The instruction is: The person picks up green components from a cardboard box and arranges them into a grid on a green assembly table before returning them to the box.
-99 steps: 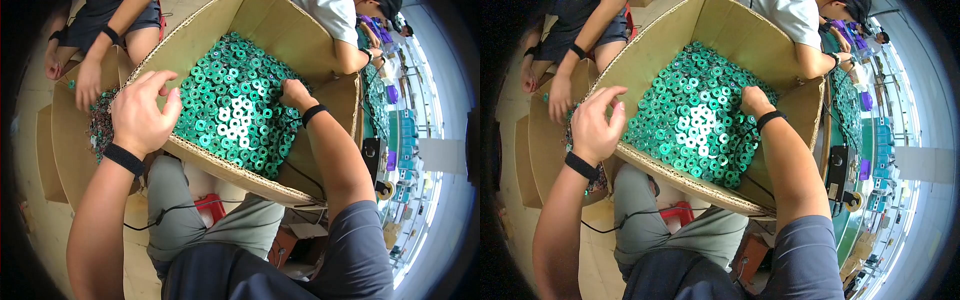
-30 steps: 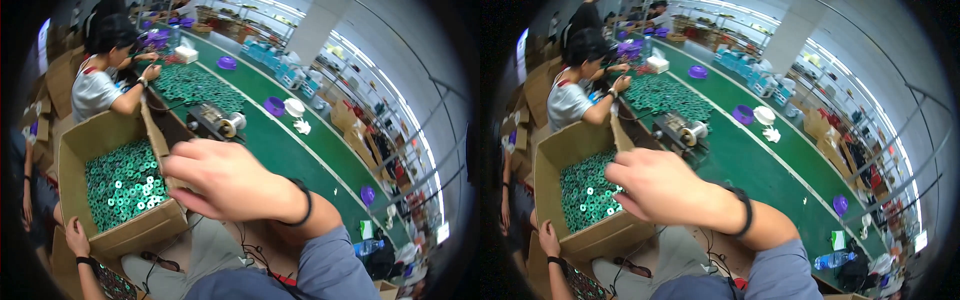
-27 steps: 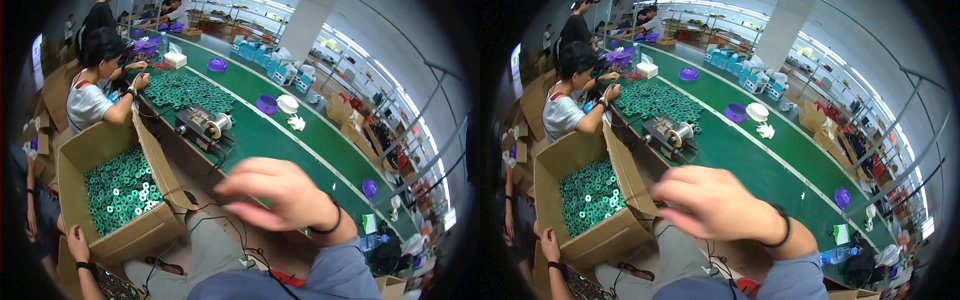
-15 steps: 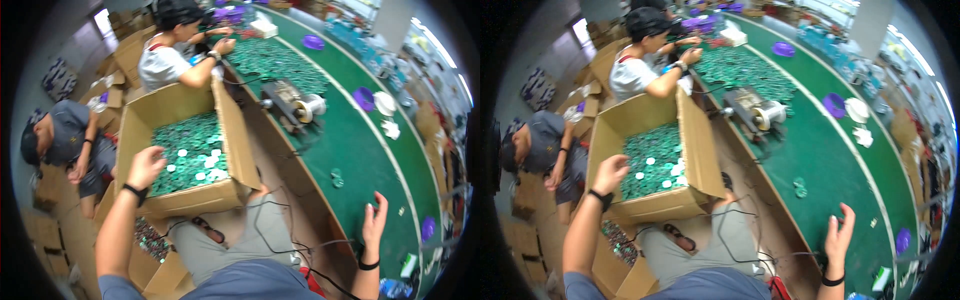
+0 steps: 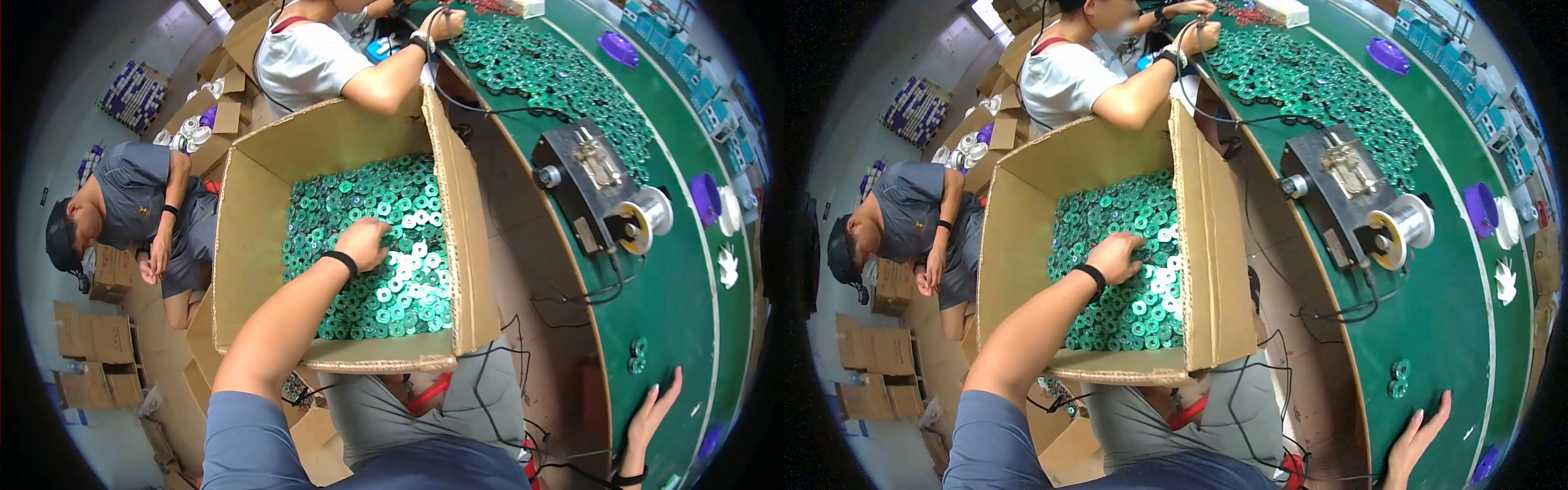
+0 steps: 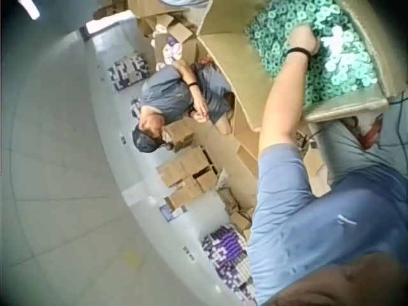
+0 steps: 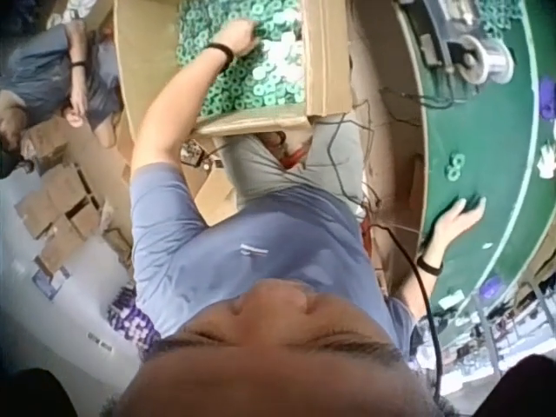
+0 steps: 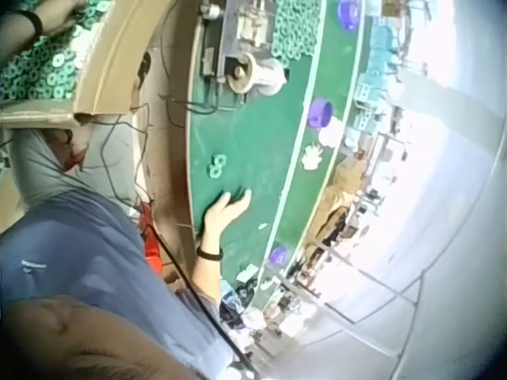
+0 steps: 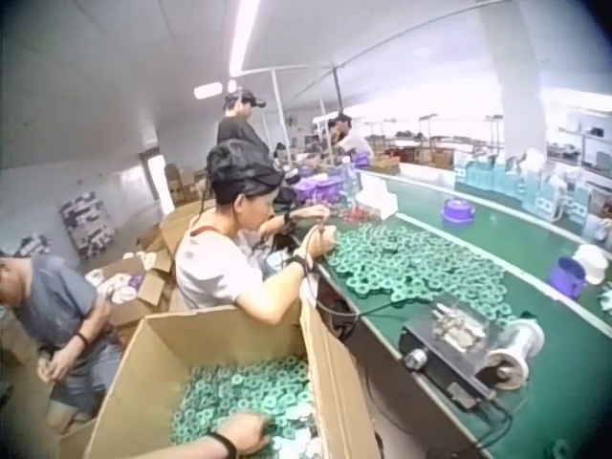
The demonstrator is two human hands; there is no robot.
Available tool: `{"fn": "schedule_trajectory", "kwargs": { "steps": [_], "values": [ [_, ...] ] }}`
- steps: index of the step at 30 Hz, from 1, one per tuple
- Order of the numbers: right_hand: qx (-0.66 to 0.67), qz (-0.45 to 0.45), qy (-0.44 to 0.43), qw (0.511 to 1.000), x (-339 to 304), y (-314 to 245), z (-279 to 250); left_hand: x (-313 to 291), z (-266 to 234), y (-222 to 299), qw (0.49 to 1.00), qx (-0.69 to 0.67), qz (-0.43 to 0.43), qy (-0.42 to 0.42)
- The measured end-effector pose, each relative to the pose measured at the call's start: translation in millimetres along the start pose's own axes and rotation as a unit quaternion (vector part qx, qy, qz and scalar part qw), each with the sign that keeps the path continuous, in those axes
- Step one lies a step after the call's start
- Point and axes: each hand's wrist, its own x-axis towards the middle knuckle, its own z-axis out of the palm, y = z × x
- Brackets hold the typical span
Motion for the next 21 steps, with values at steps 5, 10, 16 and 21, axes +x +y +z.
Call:
{"fn": "schedule_trajectory", "kwargs": {
  "steps": [5, 10, 16, 21],
  "values": [
    [-0.045, -0.004, -0.012, 0.999, 4, -3, 2, 18, 26, -6, 1.0, -0.018, 0.007, 0.001],
    [-0.035, -0.012, -0.019, 0.999, 4, 7, 4, 20, 36, -6, 1.0, -0.018, -0.001, 0.018],
    [-0.044, -0.026, -0.03, 0.998, 6, 12, 3, 24, 35, -9, 0.999, 0.008, -0.014, 0.03],
    [-0.067, -0.046, -0.029, 0.996, 6, 15, 3, 24, 40, -5, 0.996, 0.064, -0.005, 0.058]
  ]
}}
